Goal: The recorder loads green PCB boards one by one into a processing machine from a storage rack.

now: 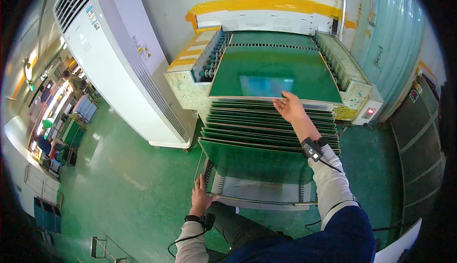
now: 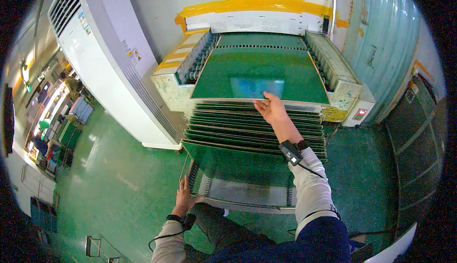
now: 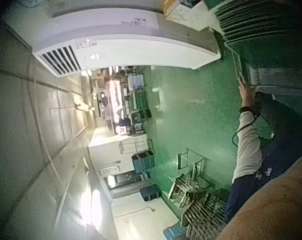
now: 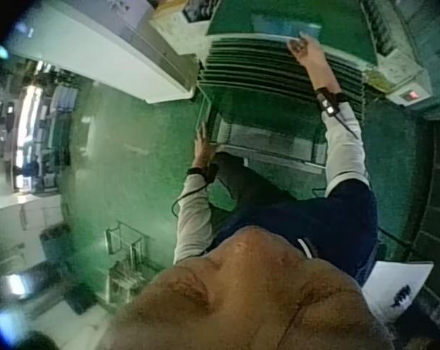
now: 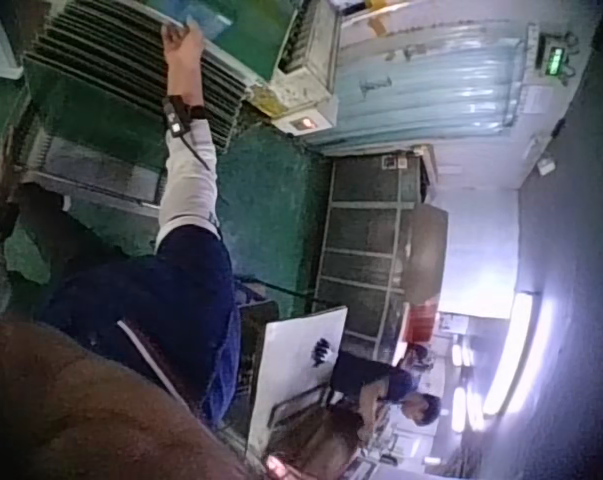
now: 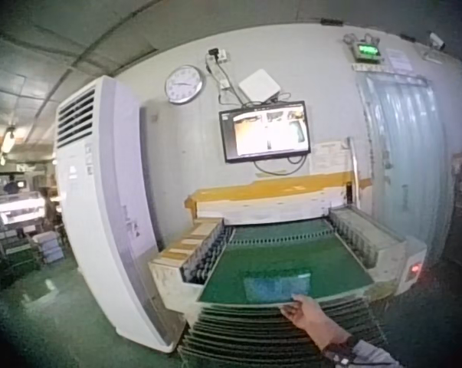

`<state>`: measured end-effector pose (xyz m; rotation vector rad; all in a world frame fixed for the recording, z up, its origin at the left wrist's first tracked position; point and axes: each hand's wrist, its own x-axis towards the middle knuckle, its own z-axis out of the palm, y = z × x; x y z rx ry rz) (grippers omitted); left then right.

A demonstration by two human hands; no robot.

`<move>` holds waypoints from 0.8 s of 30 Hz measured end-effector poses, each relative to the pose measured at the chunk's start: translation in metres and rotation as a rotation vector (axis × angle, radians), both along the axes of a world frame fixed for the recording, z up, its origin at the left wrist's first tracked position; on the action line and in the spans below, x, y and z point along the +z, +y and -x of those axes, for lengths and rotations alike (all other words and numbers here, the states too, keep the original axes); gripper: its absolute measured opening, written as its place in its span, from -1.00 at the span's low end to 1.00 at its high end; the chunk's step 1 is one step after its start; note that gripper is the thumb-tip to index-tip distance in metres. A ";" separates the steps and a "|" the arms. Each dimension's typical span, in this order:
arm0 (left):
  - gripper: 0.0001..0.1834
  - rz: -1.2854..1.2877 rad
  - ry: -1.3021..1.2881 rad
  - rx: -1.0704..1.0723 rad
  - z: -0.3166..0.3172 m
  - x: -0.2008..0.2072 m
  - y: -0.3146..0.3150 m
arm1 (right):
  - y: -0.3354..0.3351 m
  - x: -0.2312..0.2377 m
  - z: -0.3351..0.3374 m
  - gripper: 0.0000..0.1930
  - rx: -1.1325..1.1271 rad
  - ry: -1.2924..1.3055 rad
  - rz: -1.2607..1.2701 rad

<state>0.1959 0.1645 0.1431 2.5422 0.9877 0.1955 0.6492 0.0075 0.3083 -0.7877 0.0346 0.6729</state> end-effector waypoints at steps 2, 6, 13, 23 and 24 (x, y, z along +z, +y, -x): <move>0.39 -0.009 -0.013 -0.002 0.003 -0.001 0.001 | 0.002 0.001 0.002 -0.61 0.013 -0.003 -0.008; 0.38 -0.019 -0.020 -0.013 0.002 -0.003 0.001 | 0.002 0.001 -0.002 -0.61 0.024 -0.009 -0.004; 0.36 -0.021 -0.036 -0.029 0.003 -0.003 0.000 | -0.001 0.003 -0.002 -0.61 0.077 -0.031 0.019; 0.38 0.010 -0.038 -0.017 0.006 -0.002 0.001 | -0.041 0.019 0.135 -0.75 0.316 -1.130 0.635; 0.38 0.021 -0.027 -0.008 0.006 0.000 0.000 | -0.046 0.019 0.150 -0.78 0.258 -1.350 0.704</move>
